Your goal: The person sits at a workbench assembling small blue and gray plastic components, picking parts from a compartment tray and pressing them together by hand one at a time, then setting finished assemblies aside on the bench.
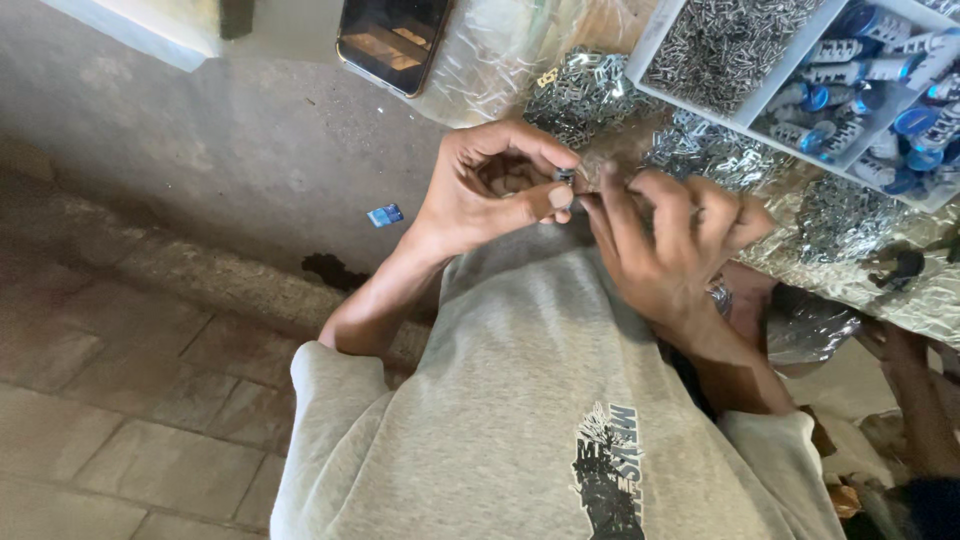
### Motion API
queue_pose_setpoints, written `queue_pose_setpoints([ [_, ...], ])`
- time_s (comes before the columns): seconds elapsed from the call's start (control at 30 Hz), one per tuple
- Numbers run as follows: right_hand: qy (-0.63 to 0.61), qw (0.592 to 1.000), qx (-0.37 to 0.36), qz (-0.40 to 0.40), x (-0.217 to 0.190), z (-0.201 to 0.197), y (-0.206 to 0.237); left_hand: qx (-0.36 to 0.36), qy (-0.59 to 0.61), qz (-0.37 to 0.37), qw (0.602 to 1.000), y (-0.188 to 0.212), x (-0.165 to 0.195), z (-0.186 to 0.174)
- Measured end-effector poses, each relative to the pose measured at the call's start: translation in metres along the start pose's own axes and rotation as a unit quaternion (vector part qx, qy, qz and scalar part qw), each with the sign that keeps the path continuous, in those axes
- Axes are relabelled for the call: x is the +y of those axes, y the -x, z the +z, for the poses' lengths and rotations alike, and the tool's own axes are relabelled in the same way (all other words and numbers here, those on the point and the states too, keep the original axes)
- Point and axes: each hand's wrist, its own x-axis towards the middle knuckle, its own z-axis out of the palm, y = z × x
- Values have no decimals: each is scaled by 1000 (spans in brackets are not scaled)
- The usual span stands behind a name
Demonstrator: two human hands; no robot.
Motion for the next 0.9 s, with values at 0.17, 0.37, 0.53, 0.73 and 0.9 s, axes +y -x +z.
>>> queue_pose_setpoints([
  [0.17,-125,992,26,-20,3,-3,-5,-40,-7,5,999,-2,-2,2],
  [0.37,-360,929,75,24,11,-7,-16,-55,10,-27,998,0,-3,8],
  [0.53,-376,923,77,-9,11,-11,-30,-71,-3,-3,997,-6,-3,12],
  [0.73,-339,924,-177,23,28,-37,-41,-182,-214,12,960,-9,7,2],
  [0.9,-7,999,-36,15,19,-14,-33,-81,-77,12,994,-8,8,1],
])
